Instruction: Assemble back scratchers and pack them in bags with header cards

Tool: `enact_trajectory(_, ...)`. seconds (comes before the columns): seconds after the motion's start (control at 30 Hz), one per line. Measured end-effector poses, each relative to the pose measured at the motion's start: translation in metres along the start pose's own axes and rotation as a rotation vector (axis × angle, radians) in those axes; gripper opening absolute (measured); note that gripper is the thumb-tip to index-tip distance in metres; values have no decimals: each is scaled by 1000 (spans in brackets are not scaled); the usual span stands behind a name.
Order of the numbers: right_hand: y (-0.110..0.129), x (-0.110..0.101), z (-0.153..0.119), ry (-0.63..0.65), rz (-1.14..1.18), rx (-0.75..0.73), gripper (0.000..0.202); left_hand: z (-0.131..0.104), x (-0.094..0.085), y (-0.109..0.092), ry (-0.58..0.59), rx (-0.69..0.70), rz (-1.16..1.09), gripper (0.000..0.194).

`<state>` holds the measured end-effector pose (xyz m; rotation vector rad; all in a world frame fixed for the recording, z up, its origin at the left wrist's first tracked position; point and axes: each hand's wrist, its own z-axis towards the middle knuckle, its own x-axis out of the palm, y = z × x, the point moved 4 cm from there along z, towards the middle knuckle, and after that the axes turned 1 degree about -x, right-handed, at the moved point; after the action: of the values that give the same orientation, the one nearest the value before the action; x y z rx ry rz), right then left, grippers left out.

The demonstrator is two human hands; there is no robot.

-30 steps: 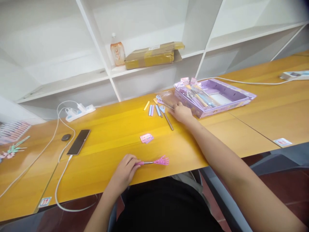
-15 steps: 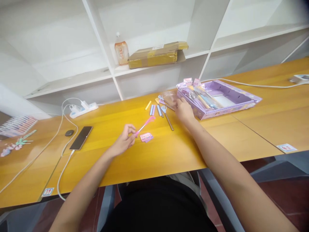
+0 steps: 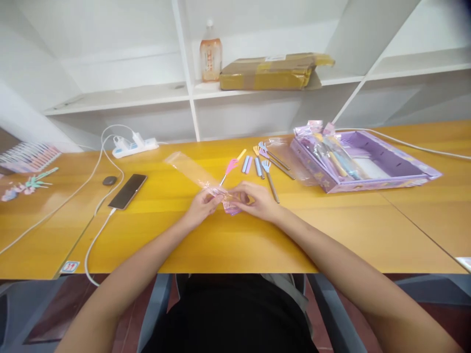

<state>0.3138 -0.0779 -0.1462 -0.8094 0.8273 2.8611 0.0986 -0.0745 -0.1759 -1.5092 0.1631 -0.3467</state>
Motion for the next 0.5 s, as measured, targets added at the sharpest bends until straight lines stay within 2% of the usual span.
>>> enact_trajectory(0.07,0,8,-2,63,105,74,24,0,0,-2,23,-8,-14,44)
enact_trajectory(0.1,-3,9,-3,49,159,143,24,0,-1,-4,30,-14,-20,43)
enact_trajectory(0.2,-19,11,-4,-82,331,391,32,-3,0,-8,51,-27,-15,43)
enact_trajectory(0.27,-27,15,-3,-114,447,505,38,-5,2,-9,93,-14,47,43)
enact_trajectory(0.37,-31,23,-2,-39,574,597,54,-6,8,-10,165,36,174,42)
enact_trajectory(0.5,-29,27,-2,-1,613,669,50,-7,14,-9,232,61,261,39)
